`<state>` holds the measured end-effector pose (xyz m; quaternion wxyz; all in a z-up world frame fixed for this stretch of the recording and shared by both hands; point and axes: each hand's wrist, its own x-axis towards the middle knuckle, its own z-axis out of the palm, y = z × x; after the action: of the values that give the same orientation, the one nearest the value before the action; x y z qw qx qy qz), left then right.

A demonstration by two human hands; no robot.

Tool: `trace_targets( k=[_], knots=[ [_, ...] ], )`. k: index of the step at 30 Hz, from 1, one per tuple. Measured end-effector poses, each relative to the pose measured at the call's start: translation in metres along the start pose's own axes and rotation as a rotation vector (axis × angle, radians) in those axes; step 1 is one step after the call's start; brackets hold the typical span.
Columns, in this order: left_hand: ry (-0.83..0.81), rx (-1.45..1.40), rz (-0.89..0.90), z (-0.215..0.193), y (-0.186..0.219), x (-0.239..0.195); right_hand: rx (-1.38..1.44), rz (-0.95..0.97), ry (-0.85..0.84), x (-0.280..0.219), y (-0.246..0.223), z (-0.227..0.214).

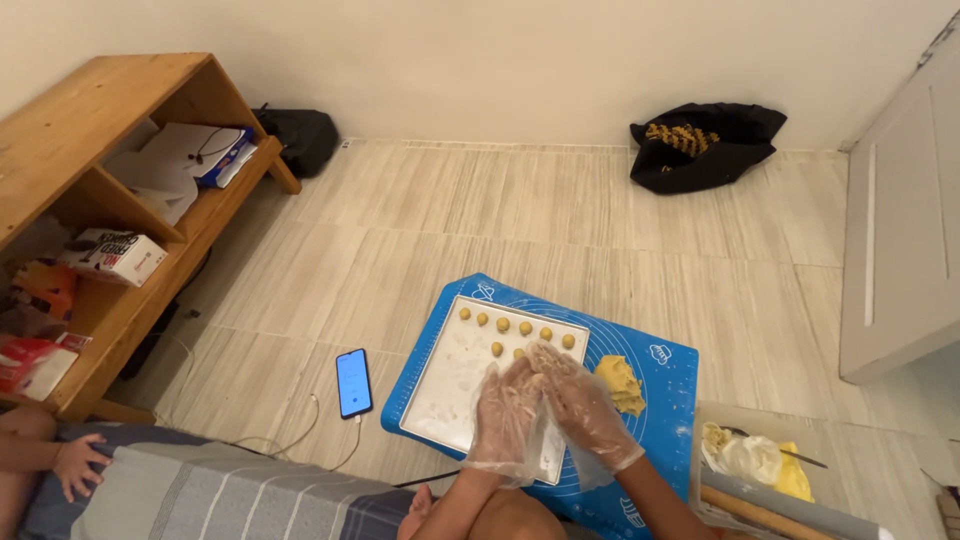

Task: Shaping cookie dough into small balls and arranging them on a tray.

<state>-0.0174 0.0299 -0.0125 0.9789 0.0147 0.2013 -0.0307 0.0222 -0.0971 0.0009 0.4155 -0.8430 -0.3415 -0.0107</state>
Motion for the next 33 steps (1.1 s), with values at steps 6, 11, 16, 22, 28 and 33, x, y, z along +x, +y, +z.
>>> trace_targets(
  k=[6, 11, 16, 22, 28, 33],
  knots=[
    [0.131, -0.15, 0.171, 0.033, -0.001, -0.024, 0.161, -0.26, 0.107, 0.002, -0.021, -0.005],
    [0.1, -0.586, 0.166, 0.078, -0.014, -0.057, -0.034, -0.107, 0.083, 0.002, 0.022, 0.009],
    [0.069, -1.007, 0.134, 0.13, -0.03, -0.084, 0.167, -0.008, 0.032, 0.002, -0.011, -0.013],
    [0.059, -1.524, 0.1, 0.172, -0.05, -0.111, 0.094, 0.022, 0.015, 0.005, -0.002, -0.005],
    [0.042, -2.064, 0.079, 0.181, -0.055, -0.134, 0.326, 0.167, 0.026, -0.011, 0.028, 0.01],
    [-0.004, -2.532, 0.051, 0.126, -0.047, -0.096, 0.015, -0.126, -0.04, 0.006, -0.023, -0.016]
  ],
)
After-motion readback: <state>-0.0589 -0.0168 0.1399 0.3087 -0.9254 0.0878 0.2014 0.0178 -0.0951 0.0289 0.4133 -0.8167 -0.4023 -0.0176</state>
